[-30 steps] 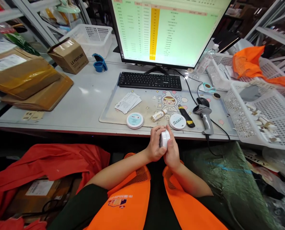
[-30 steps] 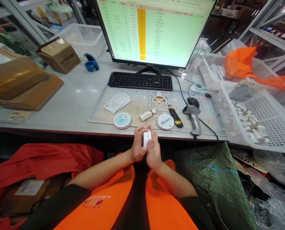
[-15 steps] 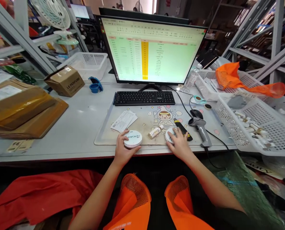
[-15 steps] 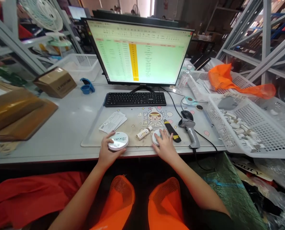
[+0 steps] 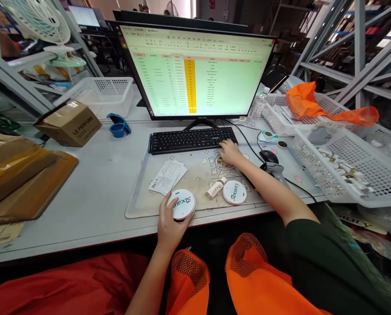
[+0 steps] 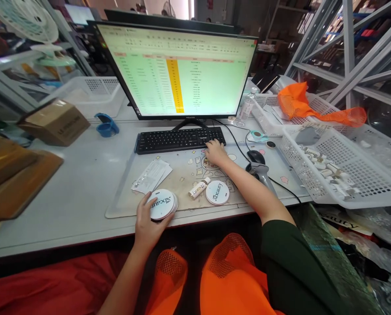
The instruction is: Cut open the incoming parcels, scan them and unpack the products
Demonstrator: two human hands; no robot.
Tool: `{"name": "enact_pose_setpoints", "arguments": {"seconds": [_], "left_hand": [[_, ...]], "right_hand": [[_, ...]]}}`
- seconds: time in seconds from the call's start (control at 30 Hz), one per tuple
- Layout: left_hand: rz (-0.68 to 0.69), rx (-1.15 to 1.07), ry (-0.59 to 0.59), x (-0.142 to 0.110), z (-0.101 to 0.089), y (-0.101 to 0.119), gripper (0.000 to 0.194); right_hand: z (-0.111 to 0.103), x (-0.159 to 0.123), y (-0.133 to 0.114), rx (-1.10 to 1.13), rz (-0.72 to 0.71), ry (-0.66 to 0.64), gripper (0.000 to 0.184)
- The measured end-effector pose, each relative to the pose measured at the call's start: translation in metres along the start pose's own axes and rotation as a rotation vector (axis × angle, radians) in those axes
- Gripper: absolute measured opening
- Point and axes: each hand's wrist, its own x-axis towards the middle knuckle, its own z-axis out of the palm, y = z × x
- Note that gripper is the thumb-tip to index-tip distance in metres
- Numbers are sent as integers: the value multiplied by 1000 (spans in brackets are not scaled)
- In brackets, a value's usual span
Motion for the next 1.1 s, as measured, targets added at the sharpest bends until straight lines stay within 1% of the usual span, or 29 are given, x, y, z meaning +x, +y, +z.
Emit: {"name": "enact_pose_setpoints", "arguments": {"seconds": [0.13,0.23,0.33,0.4,0.5,0.63,0.8,0.93,1.1], "left_hand": [[18,49,-15,-3,0,2,54],[-3,91,-42,-4,1,2,54],[-11,105,-41,-6,2,1,53],[-1,102,-35,-6,3,1,51],[26,115,-24,-5,3,0,50],[53,147,-3,-3,3,1,47],[74,160,0,-2,2,3,45],[74,168,-7,-2,2,2,44],[60,188,-26,-4,3,0,45]], "right_hand": [[15,19,-6,-71,34,24,55],[18,32,-14,-111,80,59,54],[19,40,-20,-134,113,60,50],[19,39,-21,-137,126,48,49],[20,29,-20,-128,120,31,48],[22,17,-15,-119,107,29,53],[25,16,-9,-111,110,18,56],[26,16,-5,-104,150,22,58],[26,21,2,-73,241,52,66]]}}
